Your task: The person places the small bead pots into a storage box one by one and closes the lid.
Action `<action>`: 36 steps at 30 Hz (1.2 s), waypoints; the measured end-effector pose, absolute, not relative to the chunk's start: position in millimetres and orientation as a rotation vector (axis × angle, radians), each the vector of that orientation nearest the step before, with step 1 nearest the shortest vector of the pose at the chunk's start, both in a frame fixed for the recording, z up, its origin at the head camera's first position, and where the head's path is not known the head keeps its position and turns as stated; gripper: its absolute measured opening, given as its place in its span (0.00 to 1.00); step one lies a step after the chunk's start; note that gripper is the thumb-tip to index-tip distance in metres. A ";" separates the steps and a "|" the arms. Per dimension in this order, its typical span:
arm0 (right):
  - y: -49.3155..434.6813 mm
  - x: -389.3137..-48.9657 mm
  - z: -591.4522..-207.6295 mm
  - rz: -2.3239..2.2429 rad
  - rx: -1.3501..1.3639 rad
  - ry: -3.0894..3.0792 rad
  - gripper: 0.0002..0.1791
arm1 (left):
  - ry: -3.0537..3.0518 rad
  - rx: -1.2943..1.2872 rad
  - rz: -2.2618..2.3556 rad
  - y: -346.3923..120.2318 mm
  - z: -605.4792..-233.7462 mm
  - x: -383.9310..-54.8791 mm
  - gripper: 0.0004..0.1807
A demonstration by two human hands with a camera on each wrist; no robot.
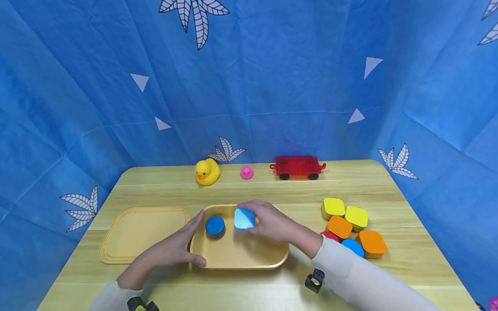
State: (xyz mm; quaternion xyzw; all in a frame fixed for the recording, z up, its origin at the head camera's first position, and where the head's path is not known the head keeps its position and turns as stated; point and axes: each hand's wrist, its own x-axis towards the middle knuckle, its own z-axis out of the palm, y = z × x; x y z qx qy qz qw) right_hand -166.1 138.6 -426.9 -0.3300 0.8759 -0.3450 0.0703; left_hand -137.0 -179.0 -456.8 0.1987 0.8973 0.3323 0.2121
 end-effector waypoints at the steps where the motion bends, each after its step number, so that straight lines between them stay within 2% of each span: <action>1: 135.7 -166.7 -428.5 -1.031 -0.991 2.630 0.34 | 2.491 0.552 0.924 -179.2 -456.9 -137.1 0.74; 16: 100.8 -174.0 -455.6 -0.967 -0.966 2.575 0.36 | 2.479 0.593 0.917 -181.7 -460.4 -138.0 0.73; 36: 97.2 -175.5 -460.2 -1.012 -0.936 2.578 0.35 | 2.456 0.581 0.934 -179.8 -455.7 -137.5 0.72</action>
